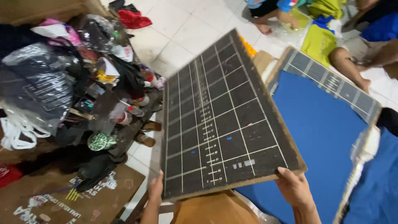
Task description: Placing and aligning blue fabric panels onto a screen printing board for production
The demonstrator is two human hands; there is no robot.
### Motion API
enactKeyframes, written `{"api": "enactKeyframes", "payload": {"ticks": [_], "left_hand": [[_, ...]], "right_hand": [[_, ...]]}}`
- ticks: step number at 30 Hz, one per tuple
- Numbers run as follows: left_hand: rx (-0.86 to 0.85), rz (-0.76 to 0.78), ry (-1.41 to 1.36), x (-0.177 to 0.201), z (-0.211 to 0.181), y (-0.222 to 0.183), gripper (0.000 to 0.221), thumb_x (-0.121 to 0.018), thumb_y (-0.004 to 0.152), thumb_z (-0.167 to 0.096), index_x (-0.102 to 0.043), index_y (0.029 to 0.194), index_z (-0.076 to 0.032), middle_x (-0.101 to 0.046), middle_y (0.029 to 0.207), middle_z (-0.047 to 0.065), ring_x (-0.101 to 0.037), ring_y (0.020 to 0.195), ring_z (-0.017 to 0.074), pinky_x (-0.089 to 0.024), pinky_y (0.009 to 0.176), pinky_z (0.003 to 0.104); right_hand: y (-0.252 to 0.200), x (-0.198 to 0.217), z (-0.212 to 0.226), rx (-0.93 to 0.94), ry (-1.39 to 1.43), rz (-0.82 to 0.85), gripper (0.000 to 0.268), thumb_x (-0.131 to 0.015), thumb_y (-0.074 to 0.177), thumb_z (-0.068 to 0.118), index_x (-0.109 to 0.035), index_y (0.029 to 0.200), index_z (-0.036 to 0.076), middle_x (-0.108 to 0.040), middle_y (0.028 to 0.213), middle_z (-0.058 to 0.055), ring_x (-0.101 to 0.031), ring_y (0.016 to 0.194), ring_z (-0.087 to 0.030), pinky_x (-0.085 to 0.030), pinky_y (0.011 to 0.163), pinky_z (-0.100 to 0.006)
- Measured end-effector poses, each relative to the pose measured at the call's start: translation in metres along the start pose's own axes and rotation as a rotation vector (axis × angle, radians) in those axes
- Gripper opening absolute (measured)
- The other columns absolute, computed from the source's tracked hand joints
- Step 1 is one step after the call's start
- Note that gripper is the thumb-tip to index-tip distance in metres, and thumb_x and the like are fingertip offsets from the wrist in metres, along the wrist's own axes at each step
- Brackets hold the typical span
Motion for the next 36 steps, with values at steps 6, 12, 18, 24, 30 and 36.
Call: {"api": "enactKeyframes", "payload": {"ticks": [6, 12, 18, 24, 30, 36], "left_hand": [[-0.472, -0.289, -0.120, 0.024, -0.126, -0.156, 0.065, -0.052, 0.099, -0.057, -0.051, 0.067, 0.000, -0.053, 0.072, 0.021, -0.048, 0.073, 0.0373, -0.036, 0.071, 0.049], [-0.593, -0.317, -0.147, -0.009, -0.159, -0.265, 0.046, -0.062, 0.095, -0.049, -0.055, 0.076, -0.008, -0.057, 0.068, 0.008, -0.054, 0.067, 0.0271, -0.043, 0.067, 0.044], [-0.782, -0.137, -0.026, -0.083, -0.187, -0.346, 0.040, -0.060, 0.094, -0.051, -0.075, 0.098, -0.014, -0.075, 0.086, 0.004, -0.068, 0.078, 0.0229, -0.052, 0.071, 0.042], [-0.909, 0.201, 0.101, -0.163, -0.203, -0.384, 0.050, -0.063, 0.088, -0.050, -0.070, 0.119, -0.013, -0.077, 0.110, 0.006, -0.072, 0.099, 0.0239, -0.054, 0.088, 0.040], [-0.904, 0.204, 0.079, -0.174, -0.206, -0.374, 0.045, -0.060, 0.087, -0.049, -0.077, 0.107, -0.012, -0.080, 0.091, 0.006, -0.074, 0.084, 0.0258, -0.052, 0.075, 0.041], [-0.799, 0.169, 0.103, -0.160, -0.217, -0.327, 0.072, -0.063, 0.087, -0.053, -0.061, 0.139, -0.003, -0.065, 0.140, 0.017, -0.062, 0.130, 0.0327, -0.050, 0.106, 0.044]], "right_hand": [[-0.053, 0.208, -0.008, 0.076, 0.206, -0.140, 0.048, -0.061, 0.087, 0.005, -0.061, 0.135, 0.004, -0.069, 0.121, -0.013, -0.066, 0.109, -0.029, -0.049, 0.095, -0.044], [-0.095, 0.370, -0.026, -0.178, -0.085, -0.352, 0.020, -0.063, 0.100, 0.027, -0.071, 0.104, 0.009, -0.073, 0.089, -0.011, -0.068, 0.078, -0.024, -0.049, 0.067, -0.035], [-0.141, 0.505, -0.057, -0.036, -0.544, -0.924, 0.047, -0.068, 0.104, 0.047, -0.070, 0.087, 0.004, -0.055, 0.071, -0.006, -0.050, 0.070, -0.018, -0.043, 0.061, -0.041], [-0.221, 0.538, -0.013, 0.163, -0.530, -1.290, 0.063, -0.070, 0.113, 0.045, -0.036, 0.066, 0.018, -0.025, 0.067, 0.006, -0.023, 0.065, -0.011, -0.019, 0.056, -0.039], [-0.222, 0.546, -0.003, 0.071, -0.719, -1.286, 0.065, -0.062, 0.110, 0.050, -0.041, 0.068, 0.005, -0.024, 0.081, 0.005, -0.026, 0.071, -0.019, -0.025, 0.060, -0.049], [-0.186, 0.526, -0.020, 0.020, -0.698, -1.290, 0.060, -0.069, 0.100, 0.056, -0.060, 0.073, 0.003, -0.029, 0.079, 0.005, -0.031, 0.069, -0.020, -0.032, 0.060, -0.047]]}}
Point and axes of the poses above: each hand's wrist, its own y-axis towards the middle knuckle, its own x-axis out of the back of the hand, z = x × y, the point moved 9 cm from there along y, towards the middle knuckle
